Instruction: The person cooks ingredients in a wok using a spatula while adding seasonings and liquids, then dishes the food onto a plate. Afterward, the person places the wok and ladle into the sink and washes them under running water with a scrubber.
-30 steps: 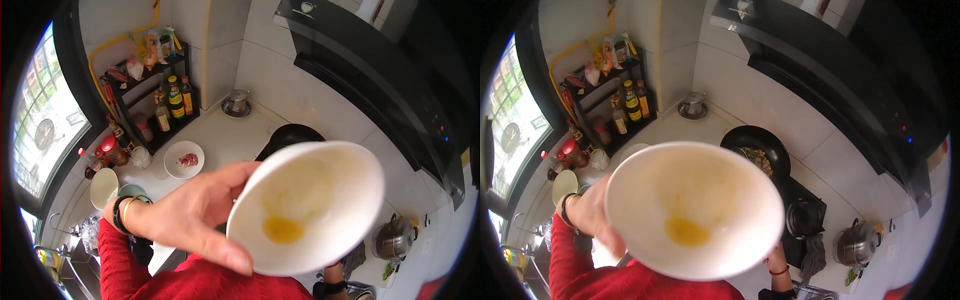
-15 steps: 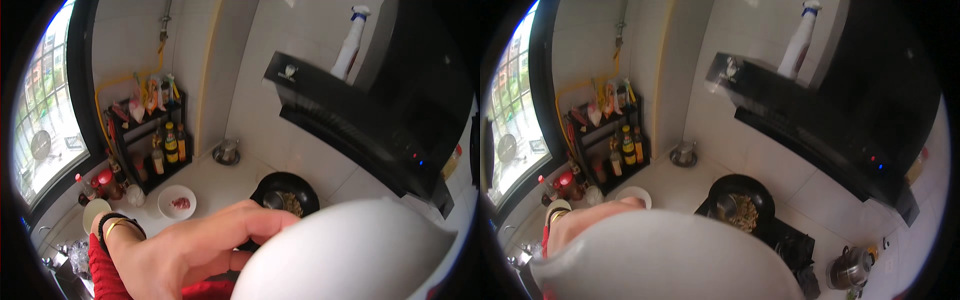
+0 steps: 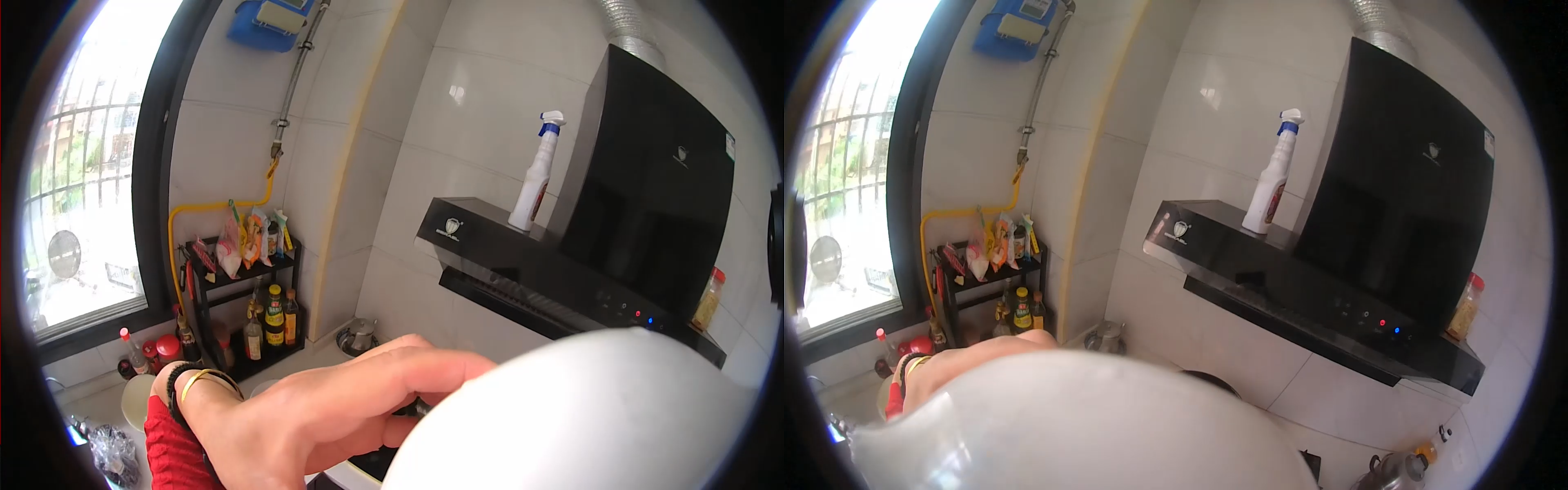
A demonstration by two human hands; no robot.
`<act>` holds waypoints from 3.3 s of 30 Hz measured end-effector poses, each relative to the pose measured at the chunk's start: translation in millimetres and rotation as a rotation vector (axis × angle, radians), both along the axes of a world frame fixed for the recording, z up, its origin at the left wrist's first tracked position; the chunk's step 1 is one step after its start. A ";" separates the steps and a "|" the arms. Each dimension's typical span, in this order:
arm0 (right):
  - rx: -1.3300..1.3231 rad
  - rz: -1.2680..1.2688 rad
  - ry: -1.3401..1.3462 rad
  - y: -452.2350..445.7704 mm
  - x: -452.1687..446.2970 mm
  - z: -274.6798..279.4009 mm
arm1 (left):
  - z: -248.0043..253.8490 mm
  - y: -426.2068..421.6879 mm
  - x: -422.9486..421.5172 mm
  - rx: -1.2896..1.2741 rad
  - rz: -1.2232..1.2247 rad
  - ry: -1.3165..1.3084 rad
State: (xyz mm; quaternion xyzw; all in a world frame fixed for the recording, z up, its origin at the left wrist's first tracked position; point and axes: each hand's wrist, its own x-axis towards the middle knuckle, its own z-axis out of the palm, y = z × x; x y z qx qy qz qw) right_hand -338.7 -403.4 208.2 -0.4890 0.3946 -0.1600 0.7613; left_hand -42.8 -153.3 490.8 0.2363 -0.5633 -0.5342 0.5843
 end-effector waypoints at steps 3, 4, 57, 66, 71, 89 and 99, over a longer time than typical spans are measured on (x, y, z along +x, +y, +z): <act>0.080 0.014 -0.075 -3.8 -10.0 -8.9 | -4.6 -4.6 1.6 -0.004 0.009 0.041; 0.131 0.062 -0.166 -10.0 -16.0 -19.5 | -6.1 -7.6 2.7 -0.003 0.019 0.056; 0.191 -0.051 0.123 30.9 48.6 41.6 | -439.2 101.8 271.9 0.805 1.602 -1.777; 0.161 -0.047 0.154 36.7 57.3 48.6 | -443.9 116.5 312.4 0.855 2.054 -1.435; 0.156 -0.040 0.194 41.9 67.5 56.5 | -449.9 119.0 322.7 0.982 2.145 -1.112; 0.170 -0.073 0.162 42.4 65.9 51.9 | -474.4 125.4 324.8 1.053 2.044 -0.237; 0.282 0.013 -0.025 26.6 52.4 41.6 | -450.5 135.9 304.6 0.904 1.899 0.292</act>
